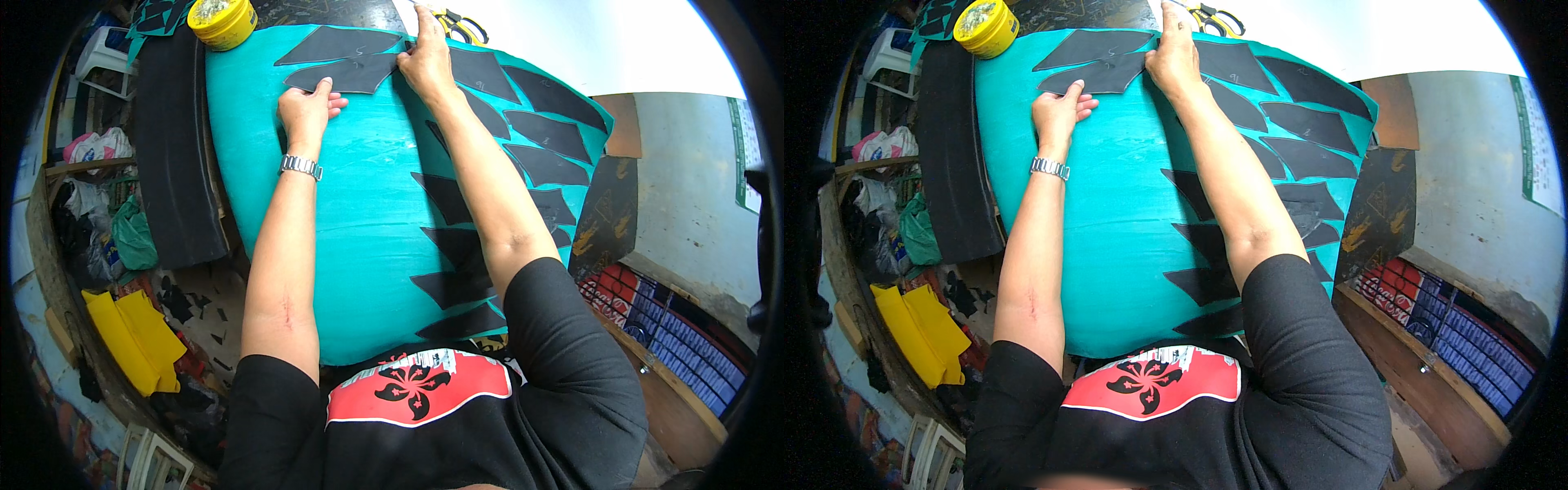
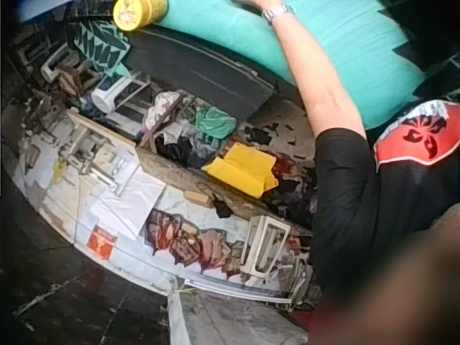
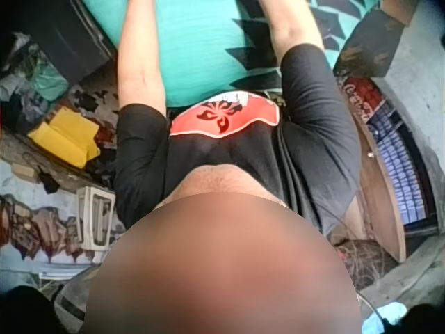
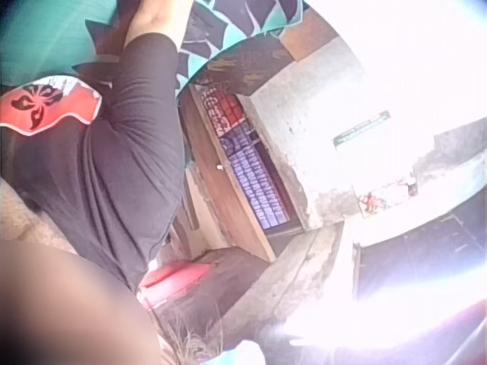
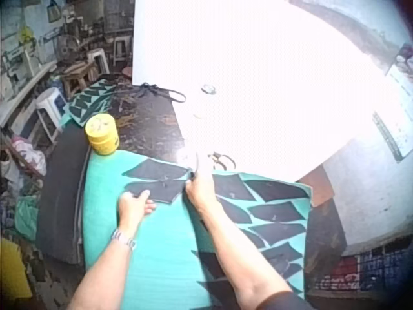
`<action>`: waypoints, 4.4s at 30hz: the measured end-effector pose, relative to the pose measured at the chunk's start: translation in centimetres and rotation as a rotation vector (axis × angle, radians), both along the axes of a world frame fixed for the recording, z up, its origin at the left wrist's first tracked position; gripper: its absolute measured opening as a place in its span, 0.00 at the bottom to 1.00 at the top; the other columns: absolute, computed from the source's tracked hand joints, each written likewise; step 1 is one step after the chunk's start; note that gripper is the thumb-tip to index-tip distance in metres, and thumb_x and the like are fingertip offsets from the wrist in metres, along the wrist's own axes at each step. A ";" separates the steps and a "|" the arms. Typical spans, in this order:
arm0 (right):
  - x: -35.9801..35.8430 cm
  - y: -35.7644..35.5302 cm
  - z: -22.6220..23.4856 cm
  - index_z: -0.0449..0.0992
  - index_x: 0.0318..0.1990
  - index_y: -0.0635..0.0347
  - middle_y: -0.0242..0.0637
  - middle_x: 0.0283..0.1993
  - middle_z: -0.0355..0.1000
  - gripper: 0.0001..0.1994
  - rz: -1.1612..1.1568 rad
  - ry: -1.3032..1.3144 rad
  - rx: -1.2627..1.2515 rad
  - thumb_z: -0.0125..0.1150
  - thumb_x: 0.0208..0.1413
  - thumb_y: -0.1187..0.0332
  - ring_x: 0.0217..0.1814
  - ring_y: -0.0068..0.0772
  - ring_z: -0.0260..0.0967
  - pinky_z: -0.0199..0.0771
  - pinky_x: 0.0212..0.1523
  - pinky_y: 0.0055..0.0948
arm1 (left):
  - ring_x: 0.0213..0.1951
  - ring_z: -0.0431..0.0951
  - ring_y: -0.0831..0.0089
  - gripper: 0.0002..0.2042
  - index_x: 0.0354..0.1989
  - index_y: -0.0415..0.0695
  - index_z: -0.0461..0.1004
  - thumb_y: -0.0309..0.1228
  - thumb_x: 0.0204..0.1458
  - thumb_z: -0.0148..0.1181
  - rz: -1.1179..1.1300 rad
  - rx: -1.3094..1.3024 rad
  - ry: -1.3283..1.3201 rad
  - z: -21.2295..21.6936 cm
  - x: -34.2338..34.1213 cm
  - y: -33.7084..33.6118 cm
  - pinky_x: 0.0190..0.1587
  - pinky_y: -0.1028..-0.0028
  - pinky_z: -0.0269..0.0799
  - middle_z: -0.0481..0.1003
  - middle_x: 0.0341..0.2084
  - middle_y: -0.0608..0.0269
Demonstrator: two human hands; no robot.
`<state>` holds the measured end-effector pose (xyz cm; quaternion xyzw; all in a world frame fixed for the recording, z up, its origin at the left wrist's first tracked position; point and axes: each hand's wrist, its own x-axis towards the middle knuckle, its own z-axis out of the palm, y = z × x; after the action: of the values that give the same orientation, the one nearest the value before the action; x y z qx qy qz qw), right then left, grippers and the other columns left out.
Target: The person arranges black triangular pieces on a teal surface, repeatedly picking up and placing them in a pattern. The person also lifts and repositions the teal surface during the process.
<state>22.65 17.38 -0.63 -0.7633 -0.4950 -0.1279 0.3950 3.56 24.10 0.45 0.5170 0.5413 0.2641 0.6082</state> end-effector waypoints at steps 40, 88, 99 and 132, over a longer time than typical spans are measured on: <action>-7.1 -2.1 -0.2 0.58 0.71 0.49 0.37 0.74 0.55 0.39 0.161 -0.121 -0.633 0.44 0.61 0.34 0.79 0.42 0.44 0.31 0.72 0.72 | 0.38 0.79 0.60 0.17 0.34 0.46 0.84 0.48 0.47 0.68 -0.021 0.823 0.597 -3.0 -4.0 2.4 0.42 0.60 0.72 0.78 0.39 0.63; -10.1 -35.8 9.5 0.76 0.47 0.53 0.36 0.47 0.70 0.19 0.493 0.094 -0.609 0.69 0.44 0.71 0.54 0.42 0.66 0.64 0.55 0.40 | 0.36 0.80 0.70 0.09 0.45 0.38 0.74 0.24 0.58 0.59 -0.112 0.171 -0.811 2.5 -4.0 -0.3 0.42 0.73 0.74 0.79 0.32 0.59; -5.1 -35.3 8.8 0.77 0.44 0.60 0.25 0.39 0.73 0.07 -0.271 1.162 0.022 0.62 0.60 0.74 0.38 0.18 0.69 0.72 0.41 0.22 | 0.44 0.76 0.63 0.27 0.56 0.44 0.68 0.22 0.45 0.69 -0.915 0.547 -0.201 3.5 -3.2 -28.3 0.47 0.68 0.76 0.68 0.48 0.53; -6.0 -13.4 5.4 0.70 0.58 0.64 0.28 0.26 0.70 0.25 0.248 1.348 -0.109 0.67 0.50 0.81 0.25 0.20 0.73 0.71 0.26 0.19 | 0.41 0.82 0.67 0.10 0.47 0.40 0.75 0.24 0.57 0.63 0.172 -0.157 -0.649 2.3 -4.5 -9.1 0.43 0.66 0.81 0.79 0.43 0.59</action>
<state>16.69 4.01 4.80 -0.6328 -0.2306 0.4461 0.5894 -0.92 14.97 2.73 0.3100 0.3799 0.4227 0.7622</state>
